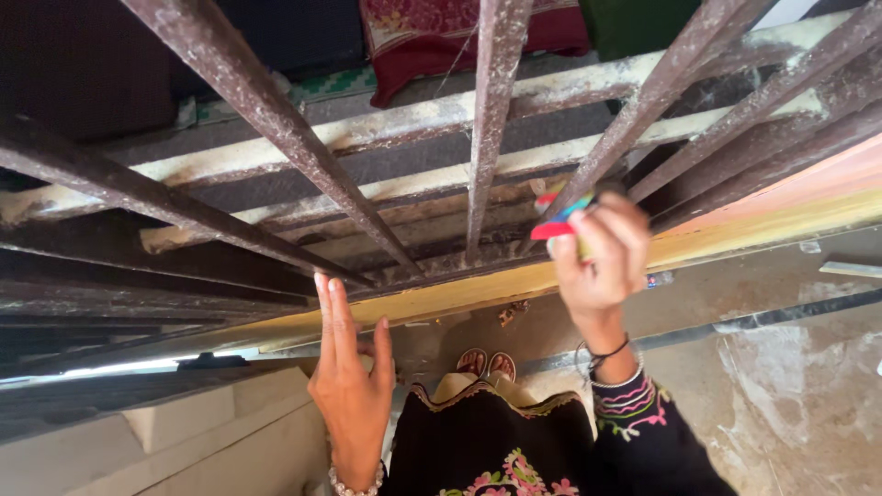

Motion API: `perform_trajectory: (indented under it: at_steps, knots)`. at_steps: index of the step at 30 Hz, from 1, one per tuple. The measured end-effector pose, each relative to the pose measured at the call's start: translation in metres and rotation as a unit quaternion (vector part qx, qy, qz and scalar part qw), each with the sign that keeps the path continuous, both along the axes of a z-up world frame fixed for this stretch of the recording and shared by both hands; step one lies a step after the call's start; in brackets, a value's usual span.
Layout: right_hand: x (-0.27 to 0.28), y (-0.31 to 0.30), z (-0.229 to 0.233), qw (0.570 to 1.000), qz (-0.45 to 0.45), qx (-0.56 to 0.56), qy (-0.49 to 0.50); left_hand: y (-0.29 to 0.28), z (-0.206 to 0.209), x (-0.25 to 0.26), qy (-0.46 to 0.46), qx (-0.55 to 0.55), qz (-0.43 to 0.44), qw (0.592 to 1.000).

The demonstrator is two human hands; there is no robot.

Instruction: The person cleans a metal grate by hand using a colorful cloth, wiping between and along the rusted bars.

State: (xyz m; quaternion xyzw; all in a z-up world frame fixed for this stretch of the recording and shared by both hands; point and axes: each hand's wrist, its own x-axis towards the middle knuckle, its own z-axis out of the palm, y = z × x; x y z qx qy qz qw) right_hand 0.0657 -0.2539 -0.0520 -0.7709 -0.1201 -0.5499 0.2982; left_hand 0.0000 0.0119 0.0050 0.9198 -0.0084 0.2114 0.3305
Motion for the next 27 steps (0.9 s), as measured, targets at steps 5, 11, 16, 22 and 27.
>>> perform_trajectory:
  at_steps: [5, 11, 16, 22, 27]
  knots:
    - [-0.012, 0.019, -0.048, 0.996, 0.000, -0.063, 0.060, -0.002, -0.001, 0.001, 0.012, 0.006, 0.020, 1.000]
    - [0.005, 0.005, 0.021, 0.998, -0.005, -0.058, -0.037, -0.003, -0.003, 0.001, 0.004, 0.019, 0.022, 1.000]
    - [0.003, 0.024, 0.010, 0.999, 0.012, -0.021, -0.048, 0.001, 0.000, 0.000, -0.023, -0.017, 0.005, 1.000]
    - [-0.049, 0.018, -0.064, 0.745, 0.281, 0.594, 0.114, -0.015, -0.004, -0.010, -0.111, -0.065, -0.076, 0.989]
    - [-0.083, -0.014, -0.101, 0.425, 0.386, 0.804, 0.153, -0.052, 0.002, -0.009, -0.109, -0.086, -0.199, 0.970]
